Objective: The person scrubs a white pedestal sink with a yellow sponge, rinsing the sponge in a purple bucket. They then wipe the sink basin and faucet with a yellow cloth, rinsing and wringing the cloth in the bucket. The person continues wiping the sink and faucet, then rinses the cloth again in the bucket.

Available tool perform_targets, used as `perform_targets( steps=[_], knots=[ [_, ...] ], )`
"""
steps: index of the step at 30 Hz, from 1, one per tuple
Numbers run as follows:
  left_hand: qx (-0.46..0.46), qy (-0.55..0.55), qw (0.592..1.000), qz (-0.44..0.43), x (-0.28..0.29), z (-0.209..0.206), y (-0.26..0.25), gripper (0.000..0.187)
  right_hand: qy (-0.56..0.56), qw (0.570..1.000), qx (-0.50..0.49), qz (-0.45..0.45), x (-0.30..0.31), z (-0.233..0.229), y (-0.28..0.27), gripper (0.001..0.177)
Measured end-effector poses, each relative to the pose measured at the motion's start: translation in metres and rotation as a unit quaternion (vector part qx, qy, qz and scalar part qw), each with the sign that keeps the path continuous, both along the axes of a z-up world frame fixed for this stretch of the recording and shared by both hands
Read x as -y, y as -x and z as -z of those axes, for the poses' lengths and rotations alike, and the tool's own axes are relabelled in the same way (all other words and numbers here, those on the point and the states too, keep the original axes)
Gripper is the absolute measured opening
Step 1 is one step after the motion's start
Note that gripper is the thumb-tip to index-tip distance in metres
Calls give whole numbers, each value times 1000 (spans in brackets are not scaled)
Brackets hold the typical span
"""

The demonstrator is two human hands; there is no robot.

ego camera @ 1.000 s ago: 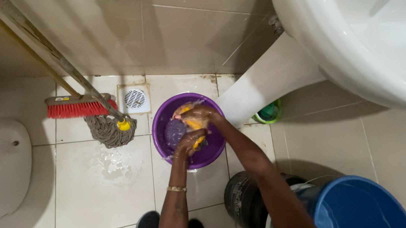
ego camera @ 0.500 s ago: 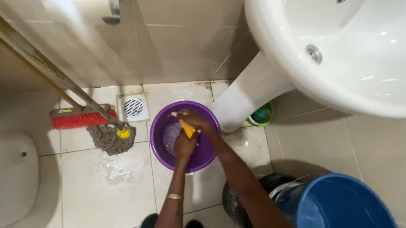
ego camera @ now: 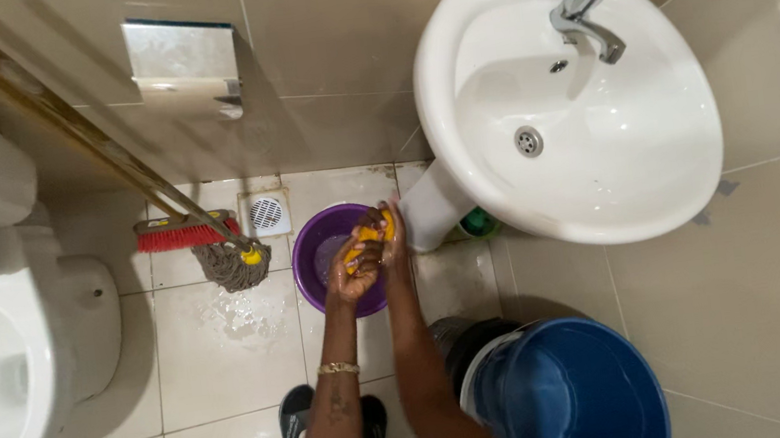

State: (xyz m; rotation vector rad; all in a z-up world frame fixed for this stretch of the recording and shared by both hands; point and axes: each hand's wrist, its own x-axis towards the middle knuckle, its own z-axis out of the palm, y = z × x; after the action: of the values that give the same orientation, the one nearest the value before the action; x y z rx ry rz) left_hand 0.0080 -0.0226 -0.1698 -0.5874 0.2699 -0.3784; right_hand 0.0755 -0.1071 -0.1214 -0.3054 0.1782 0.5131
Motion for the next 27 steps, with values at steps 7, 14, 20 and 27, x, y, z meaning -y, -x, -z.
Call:
perform_targets(
  steps=[7, 14, 20, 27],
  knots=[
    [61, -560, 801, 203, 4, -17, -19, 17, 282, 893, 82, -341, 10, 4, -80, 41],
    [-51, -863, 497, 76, 29, -78, -20, 30, 714, 628, 253, -179, -35, -13, -65, 36],
    [-53, -911, 406, 46, 30, -110, -14, 36, 848, 423, 293, -129, -47, -14, -46, 24],
    [-95, -927, 362, 26, 31, -144, -2, 44, 884, 342, 291, -128, -56, -44, -32, 26]
  ],
)
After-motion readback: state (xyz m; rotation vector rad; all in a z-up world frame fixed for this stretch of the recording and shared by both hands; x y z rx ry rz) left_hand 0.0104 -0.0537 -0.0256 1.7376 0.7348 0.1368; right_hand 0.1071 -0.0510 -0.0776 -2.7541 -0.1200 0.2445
